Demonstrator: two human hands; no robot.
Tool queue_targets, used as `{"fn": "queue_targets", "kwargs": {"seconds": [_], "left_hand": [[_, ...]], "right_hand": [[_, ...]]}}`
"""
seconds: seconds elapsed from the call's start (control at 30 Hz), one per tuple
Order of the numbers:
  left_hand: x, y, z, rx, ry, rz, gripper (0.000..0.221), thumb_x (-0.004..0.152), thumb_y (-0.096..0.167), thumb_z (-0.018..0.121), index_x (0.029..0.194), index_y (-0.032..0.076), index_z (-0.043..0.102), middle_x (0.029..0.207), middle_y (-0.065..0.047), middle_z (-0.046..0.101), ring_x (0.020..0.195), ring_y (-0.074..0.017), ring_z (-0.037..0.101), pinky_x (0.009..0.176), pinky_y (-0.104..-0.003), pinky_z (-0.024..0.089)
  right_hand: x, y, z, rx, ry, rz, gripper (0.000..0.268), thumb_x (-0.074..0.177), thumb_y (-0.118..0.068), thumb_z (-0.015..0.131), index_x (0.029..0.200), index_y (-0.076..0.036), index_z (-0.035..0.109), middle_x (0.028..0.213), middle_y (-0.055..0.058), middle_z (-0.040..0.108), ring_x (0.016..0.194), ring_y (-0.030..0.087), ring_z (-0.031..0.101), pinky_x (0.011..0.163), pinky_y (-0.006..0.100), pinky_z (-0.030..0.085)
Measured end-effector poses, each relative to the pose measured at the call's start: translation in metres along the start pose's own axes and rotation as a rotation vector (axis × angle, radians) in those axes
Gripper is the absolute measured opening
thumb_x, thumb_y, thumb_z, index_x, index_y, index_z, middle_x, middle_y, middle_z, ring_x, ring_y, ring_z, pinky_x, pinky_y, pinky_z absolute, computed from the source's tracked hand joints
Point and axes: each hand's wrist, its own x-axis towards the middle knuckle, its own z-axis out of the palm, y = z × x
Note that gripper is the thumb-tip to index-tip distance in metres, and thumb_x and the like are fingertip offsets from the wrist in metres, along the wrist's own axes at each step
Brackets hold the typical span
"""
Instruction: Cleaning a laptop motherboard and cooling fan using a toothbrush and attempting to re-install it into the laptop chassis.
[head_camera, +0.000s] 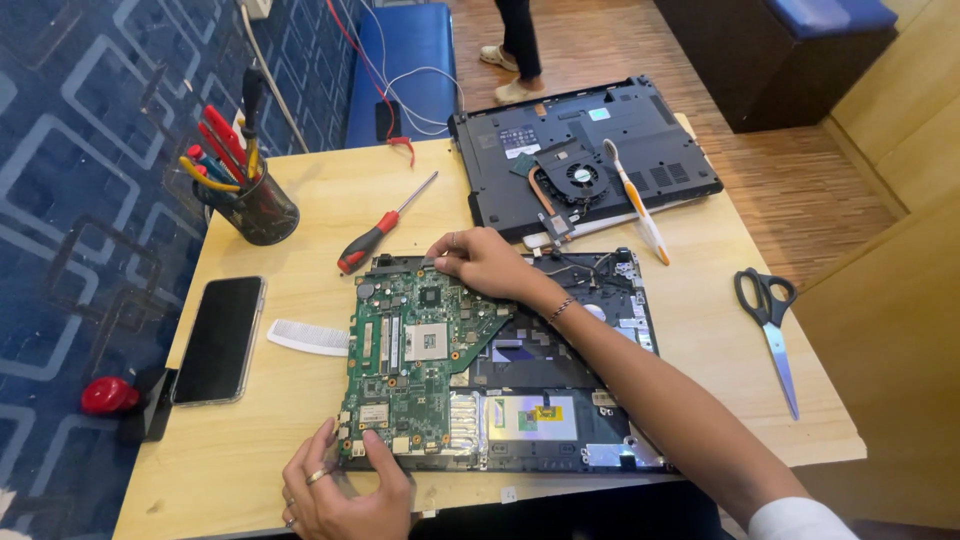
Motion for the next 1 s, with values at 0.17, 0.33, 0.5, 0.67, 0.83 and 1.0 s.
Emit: {"fn": "queue_targets", "kwargs": {"seconds": [0.17, 0.33, 0.5, 0.67, 0.83, 1.0], "left_hand": [[0.001, -0.001, 0.001, 0.004, -0.018, -0.016, 0.03, 0.092, 0.026, 0.076, 0.117, 0.009, 0.076, 0.114, -0.008, 0.072, 0.104, -0.0339, 0.069, 0.091, -0.047, 0.048], [0.0, 0.0, 0.0, -0.029, -0.036, -0.06, 0.03, 0.088, 0.011, 0.074, 0.118, 0.009, 0.075, 0.114, -0.006, 0.073, 0.102, -0.0312, 0.069, 0.088, -0.047, 0.045], [-0.003, -0.005, 0.0, -0.161, -0.014, -0.055, 0.022, 0.09, 0.006, 0.071, 0.112, 0.009, 0.077, 0.115, -0.005, 0.069, 0.097, -0.0232, 0.068, 0.092, -0.04, 0.04], [-0.004, -0.006, -0.001, -0.181, -0.042, -0.071, 0.02, 0.091, 0.007, 0.071, 0.11, 0.008, 0.077, 0.115, -0.006, 0.069, 0.092, -0.022, 0.065, 0.092, -0.04, 0.041], [-0.003, -0.004, -0.003, -0.123, -0.074, -0.086, 0.016, 0.097, 0.015, 0.074, 0.113, 0.011, 0.076, 0.118, -0.003, 0.07, 0.09, -0.0217, 0.064, 0.095, -0.04, 0.041], [-0.004, -0.007, -0.001, -0.102, -0.065, -0.066, 0.01, 0.101, 0.014, 0.073, 0.109, 0.009, 0.078, 0.115, -0.006, 0.072, 0.091, -0.0246, 0.067, 0.091, -0.043, 0.044]], "right_hand": [[-0.007, -0.018, -0.013, -0.093, -0.009, -0.02, 0.024, 0.096, -0.029, 0.067, 0.112, -0.016, 0.079, 0.07, -0.001, 0.07, 0.048, 0.009, 0.043, 0.055, 0.027, 0.036], [-0.009, -0.019, -0.024, -0.161, -0.084, -0.064, 0.025, 0.095, -0.034, 0.069, 0.109, -0.016, 0.08, 0.088, 0.001, 0.081, 0.057, 0.01, 0.058, 0.065, 0.029, 0.047], [-0.012, -0.022, -0.023, -0.202, -0.078, -0.057, 0.021, 0.095, -0.026, 0.071, 0.105, -0.01, 0.081, 0.071, 0.004, 0.076, 0.057, 0.013, 0.062, 0.06, 0.03, 0.044], [-0.014, -0.015, -0.017, -0.176, -0.067, -0.043, 0.02, 0.095, -0.026, 0.072, 0.102, -0.01, 0.083, 0.057, 0.002, 0.067, 0.044, 0.01, 0.046, 0.053, 0.028, 0.038], [-0.017, -0.009, -0.011, -0.119, 0.067, -0.033, 0.025, 0.093, -0.034, 0.071, 0.108, -0.016, 0.081, 0.088, 0.003, 0.082, 0.047, 0.009, 0.048, 0.055, 0.028, 0.044], [-0.016, 0.0, -0.009, -0.166, 0.085, -0.039, 0.021, 0.094, -0.034, 0.071, 0.099, -0.018, 0.083, 0.081, 0.0, 0.081, 0.051, 0.01, 0.059, 0.058, 0.03, 0.047]]}}
